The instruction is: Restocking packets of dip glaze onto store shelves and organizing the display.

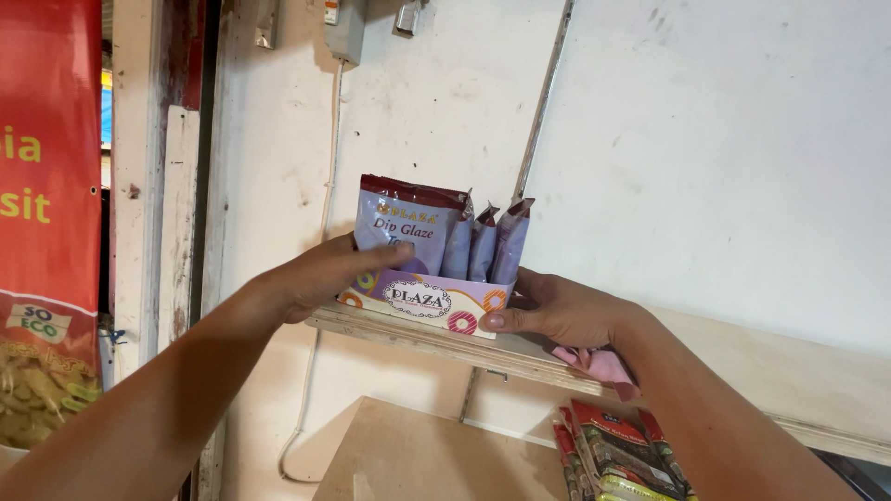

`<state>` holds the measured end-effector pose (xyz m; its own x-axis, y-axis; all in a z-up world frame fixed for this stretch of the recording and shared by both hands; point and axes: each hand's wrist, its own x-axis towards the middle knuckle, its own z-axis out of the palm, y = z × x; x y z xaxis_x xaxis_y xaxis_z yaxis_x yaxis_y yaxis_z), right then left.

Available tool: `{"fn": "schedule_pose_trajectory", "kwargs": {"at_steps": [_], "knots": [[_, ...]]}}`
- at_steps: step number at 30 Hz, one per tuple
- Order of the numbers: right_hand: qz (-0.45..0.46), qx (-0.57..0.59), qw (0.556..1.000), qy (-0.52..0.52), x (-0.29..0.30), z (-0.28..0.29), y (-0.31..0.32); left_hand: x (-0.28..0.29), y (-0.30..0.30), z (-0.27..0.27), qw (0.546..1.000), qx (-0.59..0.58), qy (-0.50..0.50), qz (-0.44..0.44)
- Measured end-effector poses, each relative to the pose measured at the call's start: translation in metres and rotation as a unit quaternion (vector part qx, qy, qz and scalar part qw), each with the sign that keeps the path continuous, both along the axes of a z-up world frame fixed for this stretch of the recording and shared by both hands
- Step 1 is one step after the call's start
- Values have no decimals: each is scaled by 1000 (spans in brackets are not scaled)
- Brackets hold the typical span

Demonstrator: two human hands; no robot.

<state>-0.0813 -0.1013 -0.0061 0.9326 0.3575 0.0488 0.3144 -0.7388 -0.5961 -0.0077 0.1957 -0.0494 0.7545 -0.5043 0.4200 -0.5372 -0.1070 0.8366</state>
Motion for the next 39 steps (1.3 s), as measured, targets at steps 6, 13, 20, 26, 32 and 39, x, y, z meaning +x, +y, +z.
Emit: {"fn": "schedule_pose_trajectory", "kwargs": {"at_steps": [6,13,20,26,32,39], "knots": [[-20,-22,1000,-2,7,-1,-6,-24,24,17,996,53,77,-8],[-17,-13,1000,-11,4,1,-3,-14,22,12,996,46,78,9],[-41,-24,999,-10,2,1,-1,-14,15,11,995,53,75,49],[0,16,1000,8,8,-2,-7,-10,14,8,996,51,48,63],[-7,12,1000,-1,6,0,-6,-10,13,9,995,70,70,21],[-39,6,999,-9,1,-1,-5,-16,11,11,993,76,93,15]]}}
